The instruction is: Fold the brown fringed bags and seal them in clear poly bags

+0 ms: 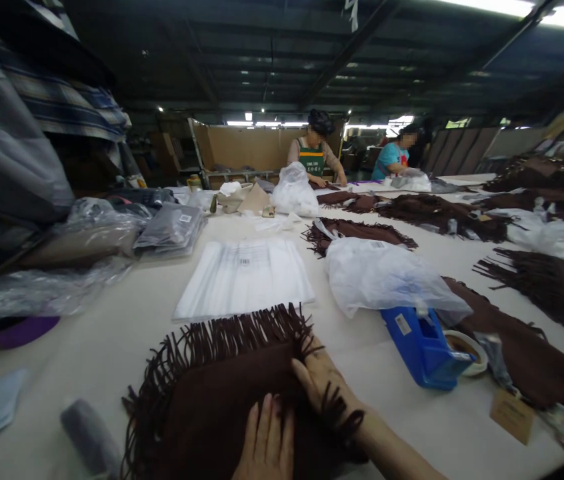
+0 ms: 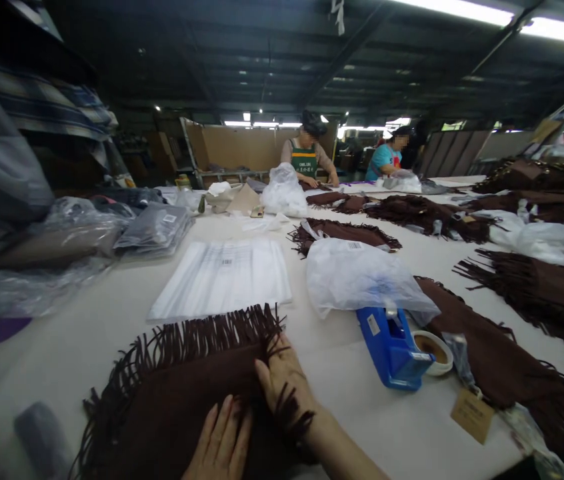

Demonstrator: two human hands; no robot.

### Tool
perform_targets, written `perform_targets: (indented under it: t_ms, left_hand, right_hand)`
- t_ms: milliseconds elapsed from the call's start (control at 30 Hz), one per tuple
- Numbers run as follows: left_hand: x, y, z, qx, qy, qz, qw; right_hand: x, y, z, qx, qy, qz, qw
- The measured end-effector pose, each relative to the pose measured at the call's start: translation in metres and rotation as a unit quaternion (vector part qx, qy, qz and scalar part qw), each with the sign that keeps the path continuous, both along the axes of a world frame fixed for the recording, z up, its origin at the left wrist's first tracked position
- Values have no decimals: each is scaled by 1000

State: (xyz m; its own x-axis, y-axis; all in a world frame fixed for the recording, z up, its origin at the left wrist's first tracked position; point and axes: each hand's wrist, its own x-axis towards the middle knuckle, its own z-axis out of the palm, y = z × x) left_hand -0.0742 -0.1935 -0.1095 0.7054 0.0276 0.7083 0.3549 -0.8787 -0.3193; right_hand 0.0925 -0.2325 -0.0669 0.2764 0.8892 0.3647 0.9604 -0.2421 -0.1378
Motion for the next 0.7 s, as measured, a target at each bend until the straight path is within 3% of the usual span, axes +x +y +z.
perform_targets:
  t_ms: [200, 300, 367, 500, 567, 633, 700]
  left_hand:
    - [18, -8, 3, 31, -51, -30, 998]
    - [13, -7, 11, 30, -95, -55, 993]
    - [2, 2, 22, -7, -62, -57, 996]
    - [-51, 52, 62, -96, 43, 0, 994]
    - [-90, 88, 80, -208, 100, 117, 966]
    - [-133, 115, 88, -242, 118, 170, 948]
    - [-175, 122, 87, -265, 147, 194, 933]
  right_hand:
    - [-26, 17, -13, -17, -12, -17, 1000]
    - [-24, 14, -23, 25, -72, 56, 996]
    - [-17, 14, -31, 58, -126, 129, 982]
    - [-3, 14, -41, 91, -202, 194, 956]
    - [2, 12, -43, 79, -234, 206, 947]
    - [7, 11, -45, 62, -256, 213, 941]
    - [11, 11, -50, 59, -266, 220, 937]
